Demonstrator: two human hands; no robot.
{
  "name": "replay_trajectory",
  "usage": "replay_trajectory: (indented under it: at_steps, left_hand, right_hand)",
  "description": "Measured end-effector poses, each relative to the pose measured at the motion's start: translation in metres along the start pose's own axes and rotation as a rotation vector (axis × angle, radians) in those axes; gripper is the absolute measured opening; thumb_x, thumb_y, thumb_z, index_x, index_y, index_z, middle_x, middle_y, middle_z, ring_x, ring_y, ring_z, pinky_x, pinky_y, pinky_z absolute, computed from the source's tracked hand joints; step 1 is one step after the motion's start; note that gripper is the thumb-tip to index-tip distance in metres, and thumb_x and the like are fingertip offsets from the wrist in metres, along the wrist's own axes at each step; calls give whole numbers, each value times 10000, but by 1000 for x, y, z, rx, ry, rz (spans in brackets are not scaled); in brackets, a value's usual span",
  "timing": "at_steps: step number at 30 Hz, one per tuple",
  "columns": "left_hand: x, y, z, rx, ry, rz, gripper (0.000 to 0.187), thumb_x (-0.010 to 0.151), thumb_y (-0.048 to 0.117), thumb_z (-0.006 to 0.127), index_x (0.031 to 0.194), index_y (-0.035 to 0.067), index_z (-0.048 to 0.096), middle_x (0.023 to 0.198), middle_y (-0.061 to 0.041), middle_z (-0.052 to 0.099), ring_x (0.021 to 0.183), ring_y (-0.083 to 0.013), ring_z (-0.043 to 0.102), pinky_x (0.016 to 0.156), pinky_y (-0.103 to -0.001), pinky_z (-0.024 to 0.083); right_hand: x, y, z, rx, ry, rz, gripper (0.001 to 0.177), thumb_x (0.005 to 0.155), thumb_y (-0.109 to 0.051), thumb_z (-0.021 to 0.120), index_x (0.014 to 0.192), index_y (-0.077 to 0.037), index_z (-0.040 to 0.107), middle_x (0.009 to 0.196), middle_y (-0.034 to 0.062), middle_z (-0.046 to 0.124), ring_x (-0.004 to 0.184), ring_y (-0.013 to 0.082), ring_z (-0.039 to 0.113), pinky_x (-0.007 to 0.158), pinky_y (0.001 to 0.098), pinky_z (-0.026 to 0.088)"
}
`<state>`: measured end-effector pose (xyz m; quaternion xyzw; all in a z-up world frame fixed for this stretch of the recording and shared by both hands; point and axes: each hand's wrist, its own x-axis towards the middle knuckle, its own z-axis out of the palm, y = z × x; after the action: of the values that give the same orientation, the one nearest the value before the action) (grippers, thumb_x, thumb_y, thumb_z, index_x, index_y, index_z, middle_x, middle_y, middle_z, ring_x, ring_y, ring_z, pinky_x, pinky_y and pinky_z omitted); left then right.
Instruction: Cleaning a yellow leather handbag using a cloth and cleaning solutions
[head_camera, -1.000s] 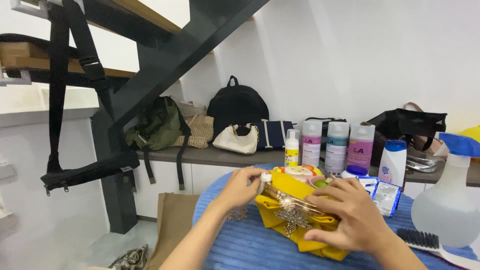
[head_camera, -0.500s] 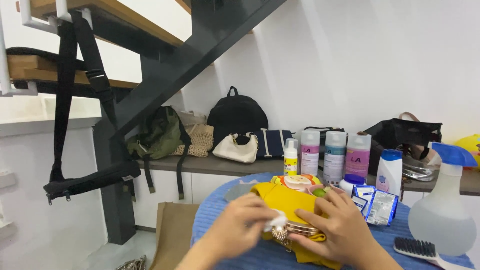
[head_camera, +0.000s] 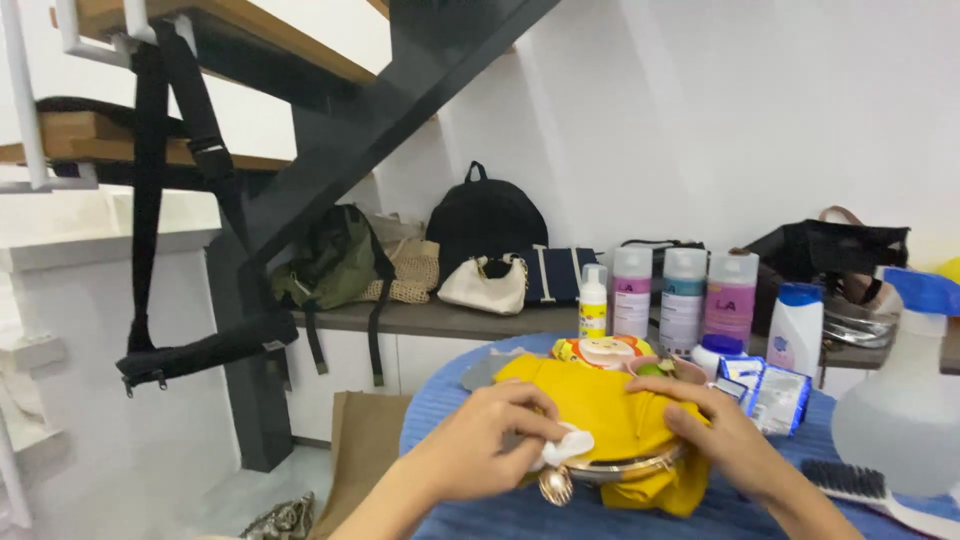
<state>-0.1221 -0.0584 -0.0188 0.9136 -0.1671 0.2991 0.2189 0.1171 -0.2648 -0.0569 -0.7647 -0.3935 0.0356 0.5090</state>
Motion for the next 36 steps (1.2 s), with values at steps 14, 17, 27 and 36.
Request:
replay_trajectory:
  at_steps: [14,17,27,36]
  left_hand:
    - [66,54,53,530,-46,116,183,889,308,696,954,207,834,1067,-40,673,919,-267,584,802,-472,357]
    - [95,69,73,615,-113,19,231,896,259,659,970,101,810,1129,-132,705,989,-337,631,837,-539,378]
    - [134,72,139,1141,-219,-40,298,952,179,624,1167,20,753,1121,-219,677,935,-296,543,877,-530,323]
    - [106,27,115,739,164,476,152,830,163,671,826,90,804,1077,-119,657,924,-321,573,872,-567,347]
  right_hand:
    - [6,-14,-1,78,137,108,364,921,-283,649,1108,-65,873,1256,109,663,1060,229,672,866,340,570]
    - [-7,-34,-5,156,170,222,528,977,-389,556,998,48,852,873,181,774,800,214,661,677,310,517]
    - [-20,-45,-6,342,102,378,712,956,-583,276,1487,-203,559,1517,81,575,1333,281,574,1018,449,477]
    - [-15,-25,-3,283,39,337,516,990,-401,393,1290,-76,657,1271,155,674,1112,270,659,893,402,535]
